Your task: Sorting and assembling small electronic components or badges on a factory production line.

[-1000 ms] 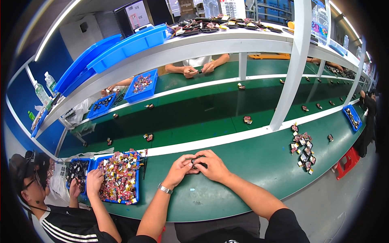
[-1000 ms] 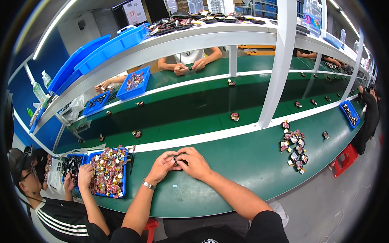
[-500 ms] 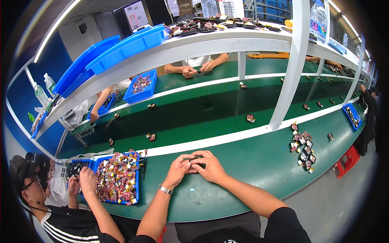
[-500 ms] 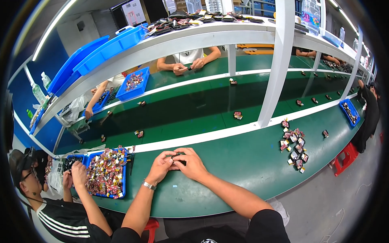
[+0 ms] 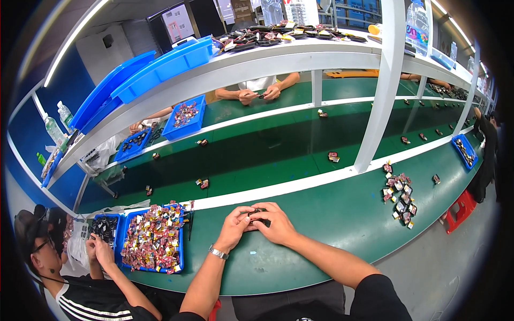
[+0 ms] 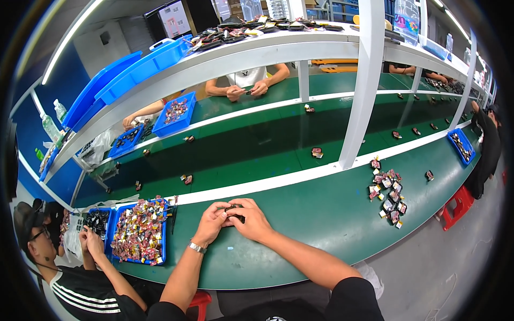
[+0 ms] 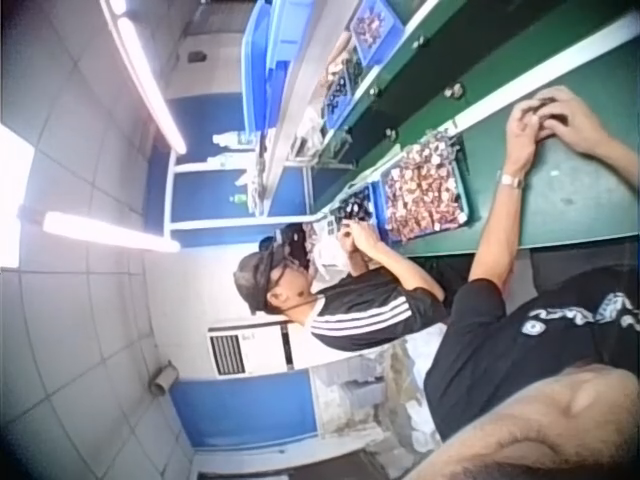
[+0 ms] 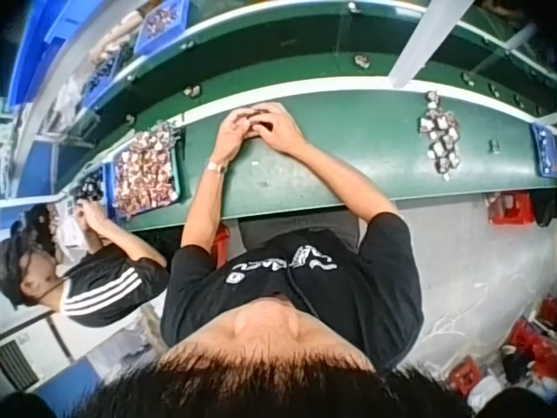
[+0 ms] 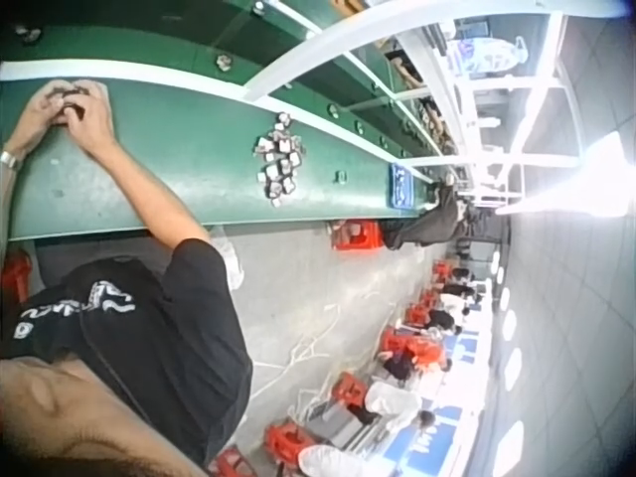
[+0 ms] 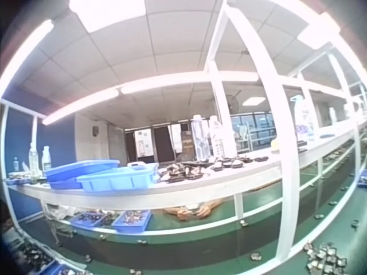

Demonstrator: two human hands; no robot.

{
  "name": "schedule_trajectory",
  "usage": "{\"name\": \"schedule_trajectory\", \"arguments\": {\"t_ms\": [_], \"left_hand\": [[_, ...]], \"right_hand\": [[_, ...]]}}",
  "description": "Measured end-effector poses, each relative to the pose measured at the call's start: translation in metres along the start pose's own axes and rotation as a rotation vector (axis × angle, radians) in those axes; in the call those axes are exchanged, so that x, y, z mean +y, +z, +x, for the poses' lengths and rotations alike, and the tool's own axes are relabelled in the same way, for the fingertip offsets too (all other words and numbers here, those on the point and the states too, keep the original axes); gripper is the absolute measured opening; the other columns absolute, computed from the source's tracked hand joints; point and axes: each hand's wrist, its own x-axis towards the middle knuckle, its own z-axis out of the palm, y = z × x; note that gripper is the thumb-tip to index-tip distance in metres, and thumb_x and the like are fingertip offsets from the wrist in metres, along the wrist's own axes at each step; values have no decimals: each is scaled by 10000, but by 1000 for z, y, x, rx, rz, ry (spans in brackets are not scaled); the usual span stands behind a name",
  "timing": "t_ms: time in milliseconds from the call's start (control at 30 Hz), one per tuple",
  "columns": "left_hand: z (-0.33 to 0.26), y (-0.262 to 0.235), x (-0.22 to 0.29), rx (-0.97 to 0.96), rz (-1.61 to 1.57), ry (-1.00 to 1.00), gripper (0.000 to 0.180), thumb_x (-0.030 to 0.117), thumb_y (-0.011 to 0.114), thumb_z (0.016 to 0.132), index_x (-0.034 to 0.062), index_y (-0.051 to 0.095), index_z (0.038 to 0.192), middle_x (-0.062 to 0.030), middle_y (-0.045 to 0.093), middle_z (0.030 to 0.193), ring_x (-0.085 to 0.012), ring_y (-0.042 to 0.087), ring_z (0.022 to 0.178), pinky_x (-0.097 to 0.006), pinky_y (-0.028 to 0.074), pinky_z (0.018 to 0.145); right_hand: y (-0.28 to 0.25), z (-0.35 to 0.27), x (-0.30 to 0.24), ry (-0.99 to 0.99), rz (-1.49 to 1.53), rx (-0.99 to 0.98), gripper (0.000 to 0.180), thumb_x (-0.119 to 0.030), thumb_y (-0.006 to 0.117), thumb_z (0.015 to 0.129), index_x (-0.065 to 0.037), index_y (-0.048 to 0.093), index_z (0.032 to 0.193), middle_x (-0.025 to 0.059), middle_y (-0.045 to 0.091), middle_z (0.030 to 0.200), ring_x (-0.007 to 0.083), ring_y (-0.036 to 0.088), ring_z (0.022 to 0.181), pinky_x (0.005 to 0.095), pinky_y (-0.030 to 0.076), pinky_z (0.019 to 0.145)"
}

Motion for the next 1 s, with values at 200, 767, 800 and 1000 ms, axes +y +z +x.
{"name": "schedule_trajectory", "arguments": {"t_ms": [200, 767, 800, 1000], "left_hand": [[1, 6, 1, 28, 6, 17, 267, 67, 464, 1002, 14, 467, 1264, -125, 644, 1125, -193, 647, 1013, -352, 571, 880], [0, 2, 3, 18, -16, -8, 275, 68, 477, 994, -5, 484, 1259, -122, 643, 1086, -196, 652, 995, -353, 575, 875], [1, 3, 4, 15, -15, -13, 274, 66, 475, 993, -2, 485, 1258, -118, 643, 1083, -192, 653, 985, -349, 576, 869], [0, 9, 4, 63, 64, -1, 262, 60, 492, 987, -5, 499, 1241, -123, 646, 1103, -172, 646, 980, -316, 580, 831]], "right_hand": [[2, 5, -4, -54, -99, 75, 181, -65, 674, 806, -78, 679, 987, 98, 597, 1162, 297, 545, 1117, 395, 473, 925], [2, 6, -11, -224, -299, 192, 229, -44, 733, 745, -38, 666, 964, 78, 608, 982, 247, 628, 860, 349, 538, 717], [2, 6, -10, -225, -309, 193, 224, -42, 730, 747, -38, 665, 961, 76, 609, 976, 247, 628, 861, 348, 538, 714], [6, 6, -10, -171, -260, 189, 217, -36, 724, 749, -31, 662, 956, 78, 603, 965, 255, 632, 865, 346, 538, 721]]}}
